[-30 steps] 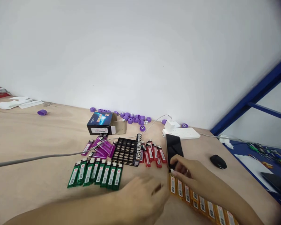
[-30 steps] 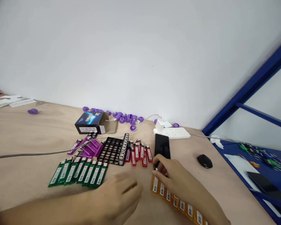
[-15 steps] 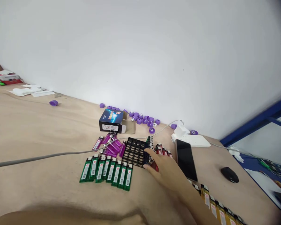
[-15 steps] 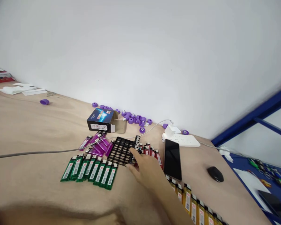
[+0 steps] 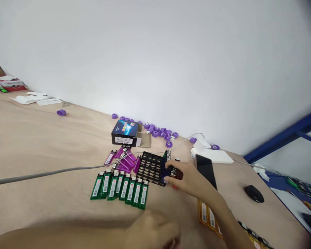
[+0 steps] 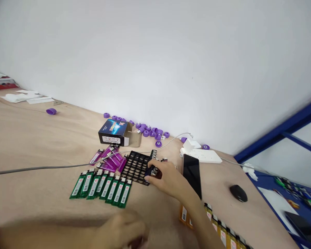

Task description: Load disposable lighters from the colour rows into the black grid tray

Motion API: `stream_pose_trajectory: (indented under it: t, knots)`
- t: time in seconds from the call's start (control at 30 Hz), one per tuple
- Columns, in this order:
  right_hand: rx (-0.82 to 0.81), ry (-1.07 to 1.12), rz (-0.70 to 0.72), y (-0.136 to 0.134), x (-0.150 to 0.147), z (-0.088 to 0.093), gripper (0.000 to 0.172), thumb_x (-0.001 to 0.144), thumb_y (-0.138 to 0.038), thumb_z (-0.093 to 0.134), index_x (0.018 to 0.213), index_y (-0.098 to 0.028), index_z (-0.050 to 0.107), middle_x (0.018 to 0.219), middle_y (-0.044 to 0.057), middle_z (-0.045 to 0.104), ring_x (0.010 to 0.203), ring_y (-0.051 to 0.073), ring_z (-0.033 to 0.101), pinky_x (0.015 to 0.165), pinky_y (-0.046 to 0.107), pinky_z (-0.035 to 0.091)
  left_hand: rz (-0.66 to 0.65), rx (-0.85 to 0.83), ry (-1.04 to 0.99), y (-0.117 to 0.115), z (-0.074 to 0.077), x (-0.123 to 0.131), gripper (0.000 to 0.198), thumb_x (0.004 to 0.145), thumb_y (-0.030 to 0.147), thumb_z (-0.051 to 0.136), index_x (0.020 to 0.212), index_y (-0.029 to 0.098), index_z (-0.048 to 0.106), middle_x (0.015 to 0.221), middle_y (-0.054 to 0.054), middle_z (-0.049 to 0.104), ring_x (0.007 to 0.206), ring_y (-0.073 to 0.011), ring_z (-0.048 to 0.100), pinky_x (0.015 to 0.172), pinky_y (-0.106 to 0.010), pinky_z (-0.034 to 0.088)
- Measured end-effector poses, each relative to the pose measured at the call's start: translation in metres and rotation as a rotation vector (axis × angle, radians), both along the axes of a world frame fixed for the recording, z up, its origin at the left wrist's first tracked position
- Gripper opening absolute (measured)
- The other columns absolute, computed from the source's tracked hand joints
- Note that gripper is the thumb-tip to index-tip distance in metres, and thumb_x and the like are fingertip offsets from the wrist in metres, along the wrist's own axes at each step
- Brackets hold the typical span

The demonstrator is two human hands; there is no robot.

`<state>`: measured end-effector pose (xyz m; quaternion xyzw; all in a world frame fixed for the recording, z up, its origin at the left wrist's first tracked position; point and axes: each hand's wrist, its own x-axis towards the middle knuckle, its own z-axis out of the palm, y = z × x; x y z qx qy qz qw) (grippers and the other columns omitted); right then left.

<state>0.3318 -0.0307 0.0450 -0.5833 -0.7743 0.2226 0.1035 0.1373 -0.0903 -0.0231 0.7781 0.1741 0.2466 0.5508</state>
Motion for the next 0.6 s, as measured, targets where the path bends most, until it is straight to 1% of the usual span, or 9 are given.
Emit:
stream_pose_trajectory:
  t: [0.1,0.17,0.23,0.27,0.3,0.37,0.43,0.5,0.6]
  knots:
    - [0.012,0.071,0.014,-0.006,0.008,0.013,0.023,0.085,-0.033,0.067,0.106,-0.024,0.065,0.09,0.0,0.071,0.071,0.016,0.06,0.069,0.028,0.045,0.392,0.239,-0.056,0.026,0.023,-0.005,0.01,0.088,0.027,0.058,0.093,0.021,0.055,0.086,-0.007,0.062,0.081,-0.0225,0.059,0.077,-0.037,0.05]
    - [0.007,0.115,0.025,-0.013,0.01,0.021,0.024,0.084,-0.034,0.069,0.107,-0.026,0.067,0.085,-0.002,0.07,0.068,0.016,0.058,0.065,0.027,0.044,0.488,0.227,-0.024,0.037,0.035,-0.008,0.05,0.079,0.035,0.072,0.12,0.018,0.05,0.118,-0.015,0.059,0.108,-0.0295,0.057,0.094,-0.044,0.048]
    - [-0.034,0.141,0.038,-0.022,0.007,0.029,0.024,0.083,-0.035,0.071,0.105,-0.028,0.069,0.082,-0.003,0.069,0.066,0.015,0.057,0.061,0.026,0.042,0.453,0.125,0.049,0.043,0.041,-0.008,0.09,0.066,0.042,0.085,0.139,0.017,0.037,0.14,-0.019,0.046,0.127,-0.0365,0.046,0.107,-0.052,0.041]
    - [-0.057,0.151,0.047,-0.027,0.004,0.032,0.024,0.081,-0.034,0.072,0.104,-0.029,0.069,0.082,-0.004,0.07,0.067,0.016,0.057,0.062,0.026,0.042,0.404,0.048,0.061,0.045,0.041,-0.006,0.1,0.061,0.042,0.088,0.142,0.017,0.034,0.142,-0.02,0.044,0.13,-0.0379,0.044,0.109,-0.054,0.039]
    - [-0.077,0.164,0.063,-0.031,0.0,0.034,0.024,0.079,-0.033,0.074,0.102,-0.03,0.07,0.086,-0.004,0.072,0.071,0.016,0.06,0.064,0.026,0.044,0.34,-0.044,0.039,0.045,0.039,-0.004,0.099,0.06,0.039,0.089,0.141,0.017,0.036,0.14,-0.018,0.047,0.129,-0.0372,0.046,0.109,-0.053,0.04]
    - [-0.109,0.203,0.104,-0.038,-0.009,0.036,0.026,0.075,-0.028,0.078,0.101,-0.031,0.072,0.095,-0.005,0.074,0.083,0.019,0.064,0.072,0.027,0.046,0.195,-0.255,-0.076,0.04,0.03,0.003,0.076,0.062,0.028,0.085,0.128,0.017,0.049,0.122,-0.011,0.06,0.113,-0.0301,0.058,0.099,-0.046,0.049]
    - [-0.168,0.221,0.155,-0.042,-0.016,0.035,0.027,0.075,-0.023,0.078,0.099,-0.033,0.073,0.097,-0.006,0.076,0.088,0.019,0.066,0.077,0.027,0.046,0.085,-0.519,-0.164,0.03,0.018,0.01,0.045,0.064,0.02,0.078,0.105,0.016,0.058,0.094,-0.002,0.064,0.083,-0.0187,0.063,0.077,-0.034,0.055]
    - [-0.253,0.201,0.206,-0.045,-0.019,0.034,0.025,0.077,-0.021,0.075,0.099,-0.033,0.074,0.093,-0.007,0.076,0.085,0.018,0.067,0.073,0.026,0.046,0.073,-0.755,-0.117,0.016,0.006,0.016,0.035,0.065,0.02,0.077,0.095,0.016,0.06,0.075,0.003,0.057,0.061,-0.0104,0.054,0.058,-0.026,0.051]
    - [-0.313,0.145,0.194,-0.045,-0.011,0.03,0.034,0.079,-0.028,0.075,0.112,-0.035,0.071,0.086,-0.005,0.075,0.076,0.018,0.066,0.062,0.025,0.043,0.122,-0.84,0.017,-0.004,-0.006,0.017,0.031,0.082,0.026,0.076,0.108,0.016,0.062,0.083,0.0,0.062,0.066,-0.0123,0.059,0.062,-0.027,0.054]
